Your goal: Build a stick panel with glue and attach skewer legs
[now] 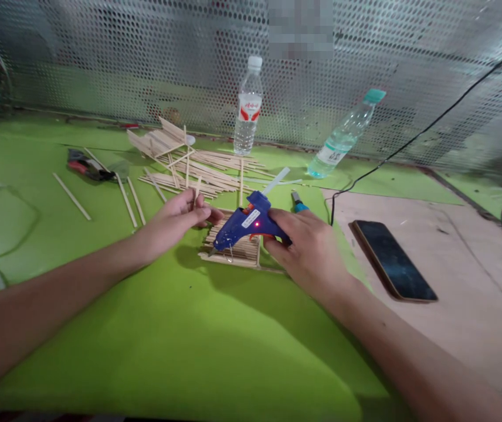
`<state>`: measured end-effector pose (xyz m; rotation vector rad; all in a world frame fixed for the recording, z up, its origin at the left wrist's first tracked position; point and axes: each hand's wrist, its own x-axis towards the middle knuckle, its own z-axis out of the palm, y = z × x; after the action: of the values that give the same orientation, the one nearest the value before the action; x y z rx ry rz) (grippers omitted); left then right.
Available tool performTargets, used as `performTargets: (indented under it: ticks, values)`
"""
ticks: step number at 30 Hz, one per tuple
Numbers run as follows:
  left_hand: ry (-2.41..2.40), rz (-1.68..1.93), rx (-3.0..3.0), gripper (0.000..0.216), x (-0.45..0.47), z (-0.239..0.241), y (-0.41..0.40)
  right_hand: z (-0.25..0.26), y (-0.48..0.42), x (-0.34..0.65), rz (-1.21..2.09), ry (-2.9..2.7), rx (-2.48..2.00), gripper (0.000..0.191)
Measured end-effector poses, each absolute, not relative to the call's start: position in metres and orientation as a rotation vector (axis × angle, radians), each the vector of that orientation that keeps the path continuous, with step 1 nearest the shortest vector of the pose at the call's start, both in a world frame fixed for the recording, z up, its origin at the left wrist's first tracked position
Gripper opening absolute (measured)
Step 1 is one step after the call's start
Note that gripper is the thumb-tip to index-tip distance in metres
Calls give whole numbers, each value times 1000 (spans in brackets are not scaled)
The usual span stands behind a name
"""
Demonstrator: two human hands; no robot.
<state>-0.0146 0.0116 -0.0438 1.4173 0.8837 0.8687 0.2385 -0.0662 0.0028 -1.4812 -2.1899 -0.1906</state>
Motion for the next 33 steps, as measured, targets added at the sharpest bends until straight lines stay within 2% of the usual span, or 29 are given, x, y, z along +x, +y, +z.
performTargets:
  ticks: [14,20,26,33]
  values:
    - [913,847,1429,17,-15,-40,9,-6,-59,250,-294,-2159,-1414,17]
    - [910,873,1407,19,-15,-39,9,-5,-59,254,-329,-2174,-1408,14]
    - [931,843,1419,19,-16,-36,6,-6,-59,262,-360,-2212,-1322,26]
    - [921,869,1374,21,-15,-36,6,-2,-60,263,-355,-2234,-1334,21]
